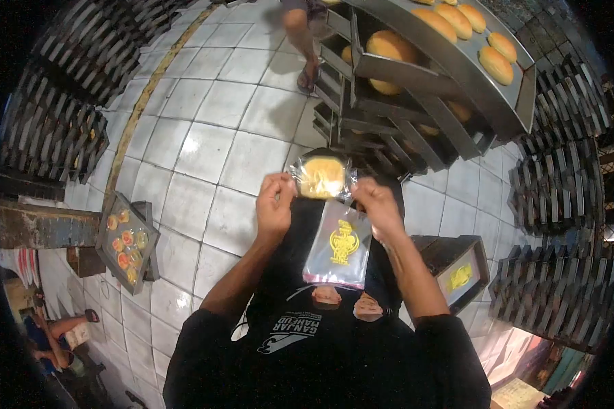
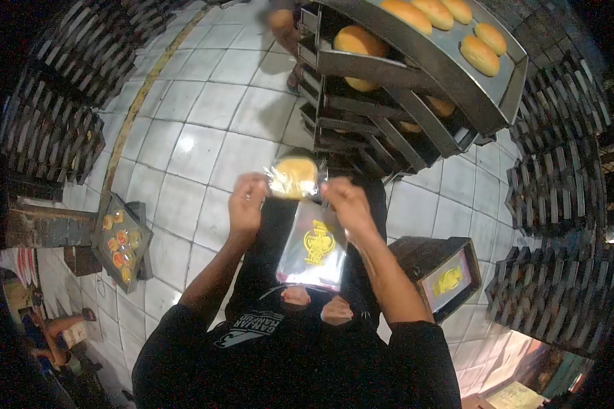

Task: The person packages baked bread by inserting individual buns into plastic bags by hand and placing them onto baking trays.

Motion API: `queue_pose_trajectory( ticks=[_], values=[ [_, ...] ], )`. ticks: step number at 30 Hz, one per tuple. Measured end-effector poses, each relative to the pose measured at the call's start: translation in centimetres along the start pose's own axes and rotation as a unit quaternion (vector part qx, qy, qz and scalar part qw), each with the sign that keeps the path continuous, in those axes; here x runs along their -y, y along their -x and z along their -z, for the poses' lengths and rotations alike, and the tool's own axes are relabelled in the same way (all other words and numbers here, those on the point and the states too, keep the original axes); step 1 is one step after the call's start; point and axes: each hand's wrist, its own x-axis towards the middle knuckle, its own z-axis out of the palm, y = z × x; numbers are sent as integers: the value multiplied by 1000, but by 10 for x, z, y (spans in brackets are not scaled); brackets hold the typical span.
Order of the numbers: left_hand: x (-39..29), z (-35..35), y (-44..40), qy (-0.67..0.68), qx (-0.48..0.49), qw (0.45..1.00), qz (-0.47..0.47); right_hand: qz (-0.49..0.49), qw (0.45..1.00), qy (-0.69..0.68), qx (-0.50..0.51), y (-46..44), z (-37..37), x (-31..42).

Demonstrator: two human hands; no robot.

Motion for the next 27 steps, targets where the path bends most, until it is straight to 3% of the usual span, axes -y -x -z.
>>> queue_pose_trajectory(
  ticks=[2,6,8,10,11,12,13,14,15,18,19,20,21,23,24,25,26,27],
  values=[
    [59,-3,24,147,81,967,191,-99,995,19,-5,15,-7,-30],
    [27,-3,-1,226,102,928,278,-63,996,-46,-47,38,-23,-12],
    [14,-15,-8,232,120,936,237,-32,983,-174,-41,47,-32,15],
    [-4,-34,-13,239,149,941,189,-1,988,-156,-21,42,-17,34],
    [-17,-44,-17,295,120,936,148,118,991,-31,-52,42,-8,52],
    [-31,-50,-23,349,92,926,109,230,965,95,-85,44,0,75],
    [-49,-53,-29,320,54,937,130,397,862,276,-150,50,18,104],
    [-48,-55,-31,322,68,936,122,557,747,313,-184,43,36,138],
    [-40,-53,-29,266,78,951,137,647,663,316,-206,37,56,173],
    [-17,-35,-4,-4,126,983,130,562,617,463,-300,48,111,250],
    [-8,-27,13,-65,154,983,72,506,516,568,-393,51,119,260],
    [2,-22,26,-126,176,976,17,516,560,514,-394,64,116,254],
    [0,-21,33,-129,166,977,32,528,599,455,-394,77,112,247],
    [-16,-19,60,-236,213,942,-105,539,770,182,-290,78,107,186],
    [-19,-22,65,-233,212,942,-116,440,885,2,-152,81,93,150],
    [-17,-26,62,-260,208,935,-118,250,949,124,-146,78,84,119],
    [-17,-26,64,-286,209,927,-124,198,952,225,-62,69,82,81],
    [-18,-23,64,-289,216,924,-127,193,941,271,-57,66,75,41]
  ],
)
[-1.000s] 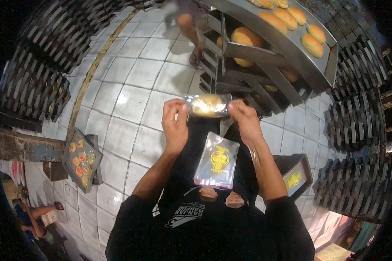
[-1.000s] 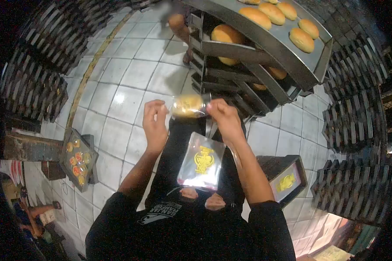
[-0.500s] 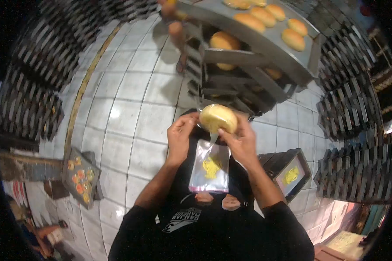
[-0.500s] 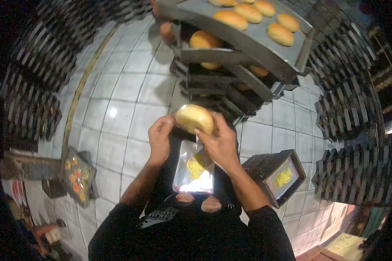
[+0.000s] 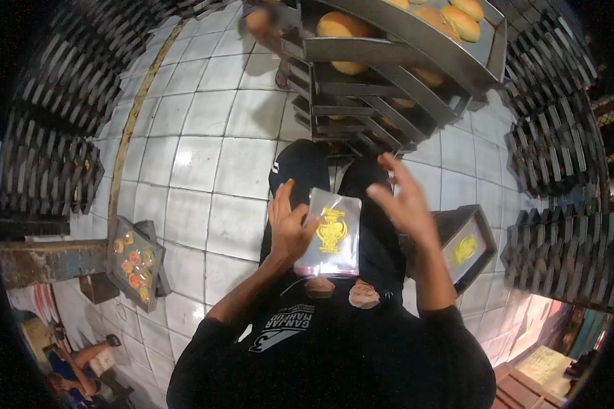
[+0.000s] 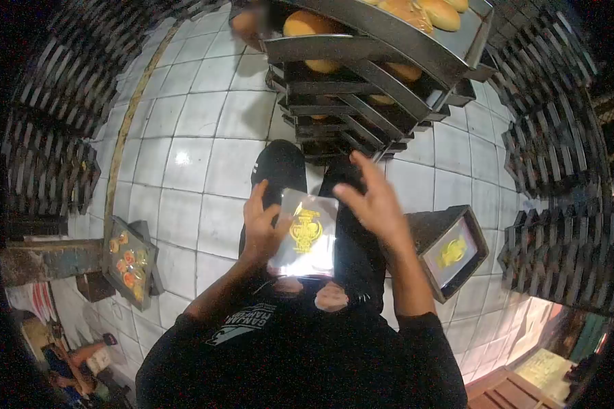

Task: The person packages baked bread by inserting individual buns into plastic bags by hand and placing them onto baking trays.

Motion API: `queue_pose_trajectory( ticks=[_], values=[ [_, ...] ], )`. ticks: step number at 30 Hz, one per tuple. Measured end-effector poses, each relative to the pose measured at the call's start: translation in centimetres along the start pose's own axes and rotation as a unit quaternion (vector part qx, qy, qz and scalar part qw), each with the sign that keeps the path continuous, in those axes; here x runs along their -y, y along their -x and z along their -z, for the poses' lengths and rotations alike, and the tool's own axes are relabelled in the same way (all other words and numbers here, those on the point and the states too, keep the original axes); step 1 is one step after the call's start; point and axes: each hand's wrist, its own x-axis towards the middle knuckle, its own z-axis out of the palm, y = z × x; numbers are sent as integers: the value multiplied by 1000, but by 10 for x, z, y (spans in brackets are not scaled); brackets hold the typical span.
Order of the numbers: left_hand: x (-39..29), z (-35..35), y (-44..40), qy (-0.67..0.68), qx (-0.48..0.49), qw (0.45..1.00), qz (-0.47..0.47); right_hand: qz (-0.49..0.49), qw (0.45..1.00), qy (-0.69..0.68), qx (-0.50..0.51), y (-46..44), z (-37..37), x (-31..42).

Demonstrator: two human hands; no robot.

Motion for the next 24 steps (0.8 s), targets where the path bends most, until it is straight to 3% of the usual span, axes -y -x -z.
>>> queue_pose_trajectory(
  ticks=[2,3,6,8,9,10,11,12,13,14,15,16,17,19,21,23,24],
  values=[
    [0,9,-7,242,24,968,61,-95,985,-145,-11,26,-40,-47],
    [-8,10,-5,541,43,804,243,-130,959,-251,-10,39,-46,-47],
    [-30,39,-22,575,53,772,265,-127,902,-409,55,53,-48,-22],
    [-36,37,-31,678,67,694,235,-149,917,-362,80,50,-37,-12],
    [-38,26,-34,677,64,694,234,-174,926,-316,109,46,-30,-3],
    [-38,11,-38,577,-2,793,197,-213,936,-266,84,34,-11,42],
    [-36,2,-41,462,-68,871,153,-120,958,-259,27,31,-17,27],
    [-42,11,-38,434,-44,892,121,-26,994,-101,-14,27,-17,35],
    [-58,19,-39,559,-4,823,104,66,994,61,-57,25,-22,46],
    [-62,15,-38,612,27,784,104,148,979,117,-84,25,-40,55],
    [-66,9,-33,662,57,739,106,110,973,202,-16,32,-52,71],
    [-66,-3,-34,672,7,715,193,139,971,194,-2,35,-56,79],
    [-51,-4,-36,648,-20,732,211,172,967,186,13,34,-58,83],
    [-44,13,-42,744,-42,623,237,215,969,113,51,28,-43,67],
    [-42,37,-36,754,-7,615,232,213,951,195,-109,21,-27,52],
    [-40,46,-28,765,37,603,221,37,992,18,-121,21,-25,40],
    [-40,46,-22,751,78,613,234,-64,959,-264,-76,26,-37,23]
  ],
)
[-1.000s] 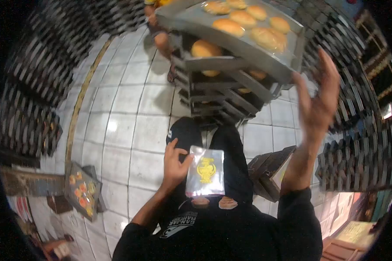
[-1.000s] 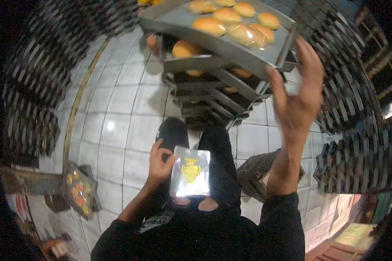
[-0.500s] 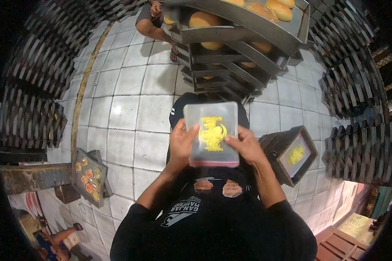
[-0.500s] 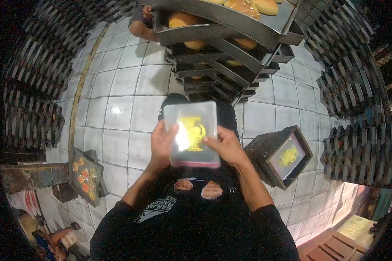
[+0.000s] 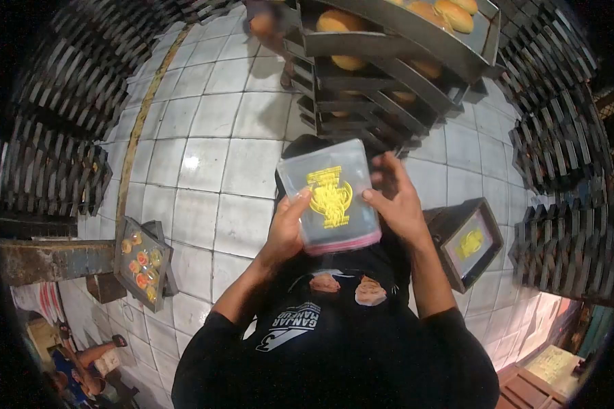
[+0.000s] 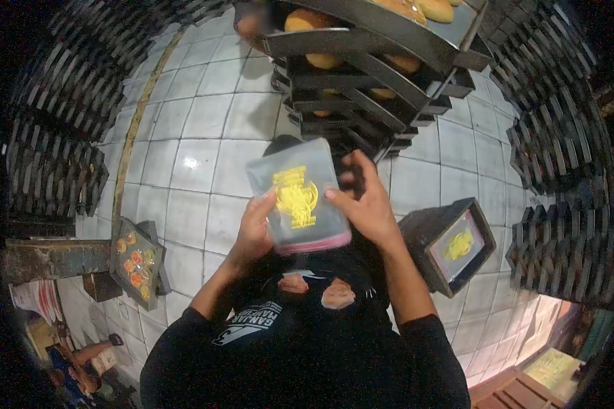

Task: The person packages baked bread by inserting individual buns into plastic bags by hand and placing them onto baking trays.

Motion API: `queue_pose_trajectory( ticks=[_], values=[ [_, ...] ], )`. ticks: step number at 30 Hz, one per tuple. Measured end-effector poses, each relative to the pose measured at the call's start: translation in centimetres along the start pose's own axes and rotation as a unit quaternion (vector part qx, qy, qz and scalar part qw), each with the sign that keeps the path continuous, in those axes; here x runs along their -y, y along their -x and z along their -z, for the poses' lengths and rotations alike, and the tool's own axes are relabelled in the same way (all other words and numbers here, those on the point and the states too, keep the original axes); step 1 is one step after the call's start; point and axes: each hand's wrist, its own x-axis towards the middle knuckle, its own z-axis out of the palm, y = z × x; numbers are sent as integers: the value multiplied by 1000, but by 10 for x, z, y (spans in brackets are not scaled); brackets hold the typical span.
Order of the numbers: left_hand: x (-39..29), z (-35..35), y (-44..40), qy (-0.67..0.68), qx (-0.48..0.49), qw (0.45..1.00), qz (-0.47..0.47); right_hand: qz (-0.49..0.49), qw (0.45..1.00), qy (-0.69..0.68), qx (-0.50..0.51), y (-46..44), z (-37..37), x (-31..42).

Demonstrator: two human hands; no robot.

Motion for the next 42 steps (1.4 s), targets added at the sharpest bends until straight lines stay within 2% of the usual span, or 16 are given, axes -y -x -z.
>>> queue_pose_trajectory(
  ticks=[3,4,6,7,9,15,17,19,20,21,25,27,31,34,36,42],
  values=[
    [14,6,11,-83,-2,994,70,-188,966,-113,134,12,9,-31],
    [29,12,10,-276,-72,953,-98,-139,980,-49,133,19,9,-55],
    [30,38,16,-700,-63,627,-336,-166,972,99,137,35,15,-76],
    [36,45,19,-698,-70,629,-335,-150,960,186,148,39,16,-78],
    [40,50,28,-832,-22,474,-287,-95,962,226,122,50,14,-71],
    [33,48,25,-799,87,476,-356,288,836,464,48,44,9,-6],
    [21,11,30,-574,23,774,-266,175,888,389,172,45,19,-5],
    [9,19,14,-417,84,905,23,183,916,311,174,23,20,28],
    [2,26,5,-481,129,865,60,198,904,318,206,7,22,55],
    [11,34,-1,-346,110,929,78,211,891,326,235,-7,23,88],
    [-2,29,-35,-223,-15,973,48,417,824,353,151,-105,29,237],
    [5,39,-50,-214,-26,976,10,386,825,401,98,-177,22,289],
    [31,45,-68,-145,-36,989,-12,240,847,413,235,-322,6,297],
    [23,45,-64,-145,-43,988,-33,193,763,573,227,-386,-4,260],
    [19,50,-62,-126,-64,989,-38,127,638,719,245,-403,0,237],
    [8,50,-62,-116,-91,989,-19,89,729,651,192,-324,8,269]
  ],
)
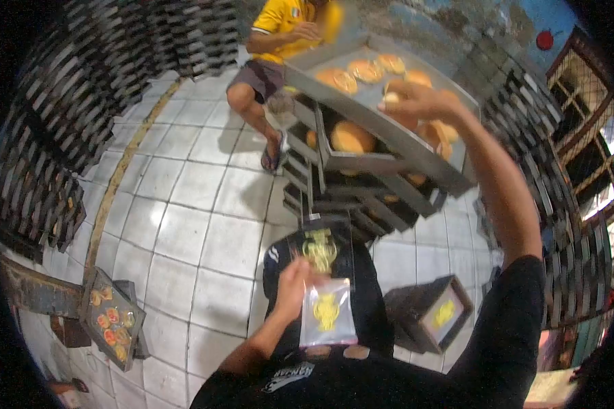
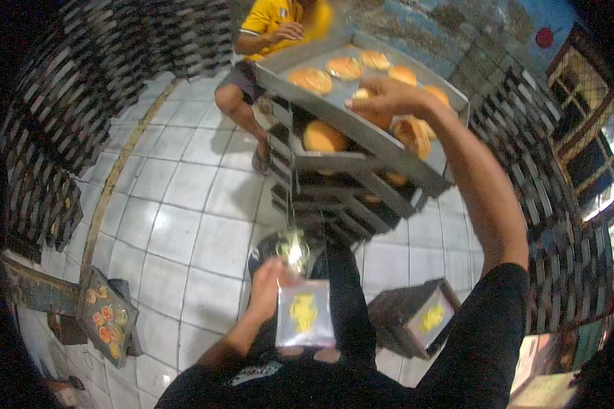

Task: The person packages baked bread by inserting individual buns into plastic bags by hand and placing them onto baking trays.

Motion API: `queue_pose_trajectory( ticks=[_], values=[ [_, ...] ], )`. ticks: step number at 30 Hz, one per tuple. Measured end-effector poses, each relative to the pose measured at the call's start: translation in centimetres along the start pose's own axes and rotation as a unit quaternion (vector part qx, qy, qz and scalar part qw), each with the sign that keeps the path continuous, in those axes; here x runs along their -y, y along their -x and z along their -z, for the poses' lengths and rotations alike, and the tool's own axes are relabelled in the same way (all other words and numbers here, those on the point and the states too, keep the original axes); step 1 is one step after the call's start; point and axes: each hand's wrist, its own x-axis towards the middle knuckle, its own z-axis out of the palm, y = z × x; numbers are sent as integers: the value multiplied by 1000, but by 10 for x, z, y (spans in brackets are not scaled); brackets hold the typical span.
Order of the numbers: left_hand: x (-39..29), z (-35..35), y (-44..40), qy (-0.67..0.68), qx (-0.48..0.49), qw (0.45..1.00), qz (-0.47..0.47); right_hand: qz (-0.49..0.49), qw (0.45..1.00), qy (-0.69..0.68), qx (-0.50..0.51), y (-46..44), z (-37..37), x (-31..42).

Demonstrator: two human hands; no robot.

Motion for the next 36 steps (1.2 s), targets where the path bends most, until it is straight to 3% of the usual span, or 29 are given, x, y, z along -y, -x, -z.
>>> queue_pose_trajectory(
  ticks=[5,6,7,8,10,11,12,13,15,17,18,19,21,22,25,27,29,31,33,36],
  values=[
    [-31,-11,-30,186,-43,981,-18,94,951,-229,-184,52,5,-25],
    [-40,-11,-35,196,-53,979,-20,98,951,-234,-176,69,-4,-9],
    [-52,-12,-41,206,-58,976,-29,99,876,-437,-178,95,-15,15],
    [-56,-7,-49,199,-52,979,-10,96,761,-619,-171,120,-27,37],
    [-47,6,-74,214,-55,975,-16,145,589,-791,-79,147,-89,59],
    [-46,10,-81,226,-58,972,-14,127,607,-781,-74,165,-122,78],
    [-55,1,-78,215,-104,971,6,124,562,-818,4,177,-145,98],
    [-43,13,-93,231,-92,968,18,111,515,-846,81,188,-168,118],
    [-26,28,-109,279,-14,959,35,46,557,-829,29,198,-214,151],
    [-50,0,-89,217,-126,967,35,57,804,-584,-102,202,-248,155],
    [-57,-16,-78,219,-122,968,9,195,856,-405,-253,193,-268,141],
    [-63,-32,-66,221,-114,968,-16,241,867,-312,-304,185,-287,123],
    [-67,-52,-52,175,-57,983,-14,229,875,-214,-369,173,-308,93],
    [-73,-59,-44,161,-30,986,16,218,860,-231,-399,173,-304,94],
    [-72,-65,-37,188,9,978,88,232,873,-194,-384,181,-282,102],
    [-72,-63,-29,168,20,980,109,186,881,-185,-394,179,-284,106],
    [-67,-48,-34,194,37,970,141,230,896,-163,-343,179,-290,109],
    [-59,-37,-31,199,12,971,133,247,906,-133,-316,179,-296,117],
    [-48,-42,-10,188,-23,976,110,184,906,-153,-349,174,-299,119],
    [-41,-25,-15,263,-14,958,111,231,898,-222,-301,173,-311,140]
  ],
)
